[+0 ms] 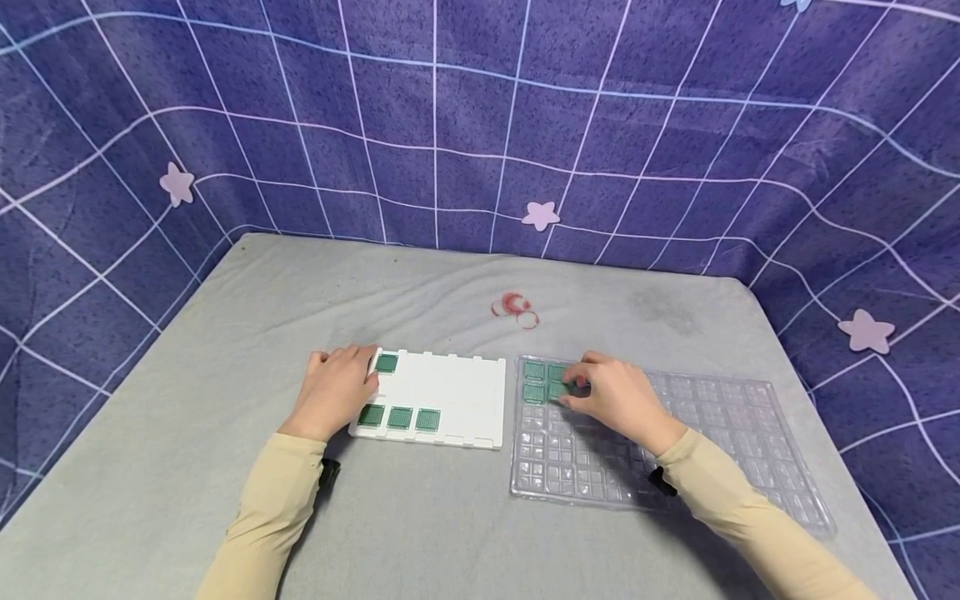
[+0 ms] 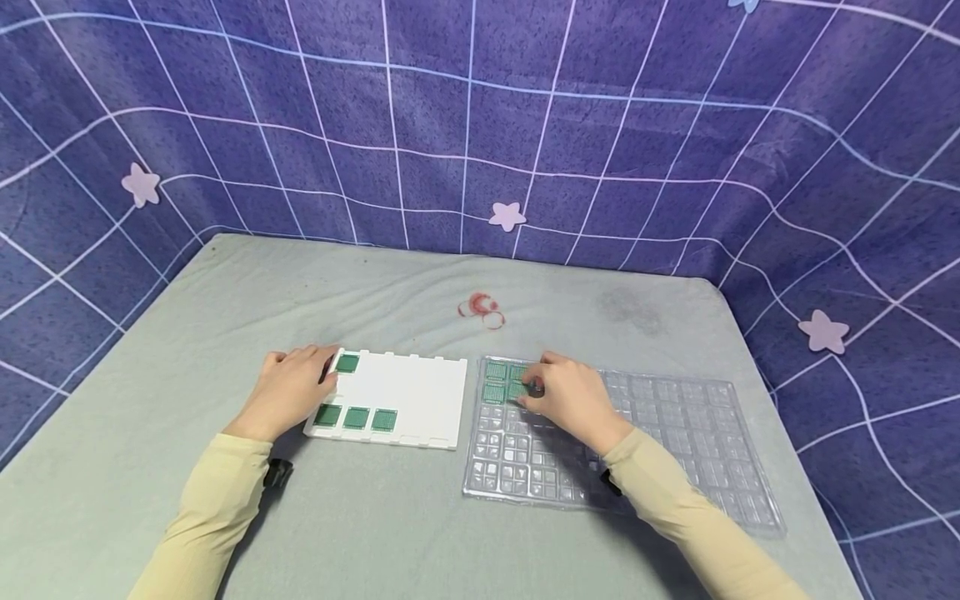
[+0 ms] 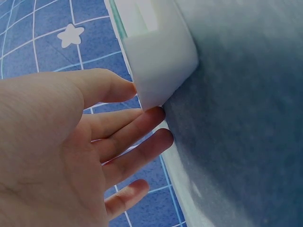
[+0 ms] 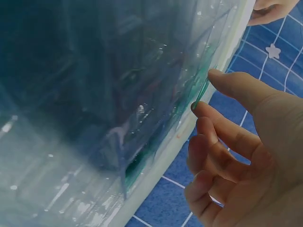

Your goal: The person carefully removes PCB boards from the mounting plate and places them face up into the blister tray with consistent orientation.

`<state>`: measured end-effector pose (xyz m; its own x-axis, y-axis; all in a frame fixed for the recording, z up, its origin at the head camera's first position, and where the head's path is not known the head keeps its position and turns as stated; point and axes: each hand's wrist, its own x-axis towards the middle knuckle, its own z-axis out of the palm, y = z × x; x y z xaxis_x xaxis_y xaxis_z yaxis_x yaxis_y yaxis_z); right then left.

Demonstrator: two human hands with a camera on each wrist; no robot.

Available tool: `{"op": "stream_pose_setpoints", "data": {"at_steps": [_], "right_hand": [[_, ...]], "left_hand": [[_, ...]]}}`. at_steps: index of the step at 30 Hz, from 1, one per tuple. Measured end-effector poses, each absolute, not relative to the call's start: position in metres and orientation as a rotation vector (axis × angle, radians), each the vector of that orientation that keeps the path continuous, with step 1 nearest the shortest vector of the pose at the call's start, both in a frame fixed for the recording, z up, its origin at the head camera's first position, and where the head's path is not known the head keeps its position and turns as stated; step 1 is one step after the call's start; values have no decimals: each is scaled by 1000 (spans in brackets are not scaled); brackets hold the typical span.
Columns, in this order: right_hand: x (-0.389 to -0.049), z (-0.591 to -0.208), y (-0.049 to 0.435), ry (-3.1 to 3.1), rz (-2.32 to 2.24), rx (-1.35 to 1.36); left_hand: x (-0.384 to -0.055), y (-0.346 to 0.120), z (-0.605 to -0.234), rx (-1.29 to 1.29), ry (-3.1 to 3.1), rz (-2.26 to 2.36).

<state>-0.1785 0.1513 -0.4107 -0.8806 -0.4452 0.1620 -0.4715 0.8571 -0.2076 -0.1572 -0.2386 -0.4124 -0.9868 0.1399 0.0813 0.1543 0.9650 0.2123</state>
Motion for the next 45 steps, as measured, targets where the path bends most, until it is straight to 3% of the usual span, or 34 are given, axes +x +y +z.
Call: {"op": "stream_pose_setpoints", "data": {"at_steps": [45], "right_hand": [[-172, -406, 143, -2889, 474, 668]], "left_hand": [[-156, -239, -412, -228, -3039, -353]]}}
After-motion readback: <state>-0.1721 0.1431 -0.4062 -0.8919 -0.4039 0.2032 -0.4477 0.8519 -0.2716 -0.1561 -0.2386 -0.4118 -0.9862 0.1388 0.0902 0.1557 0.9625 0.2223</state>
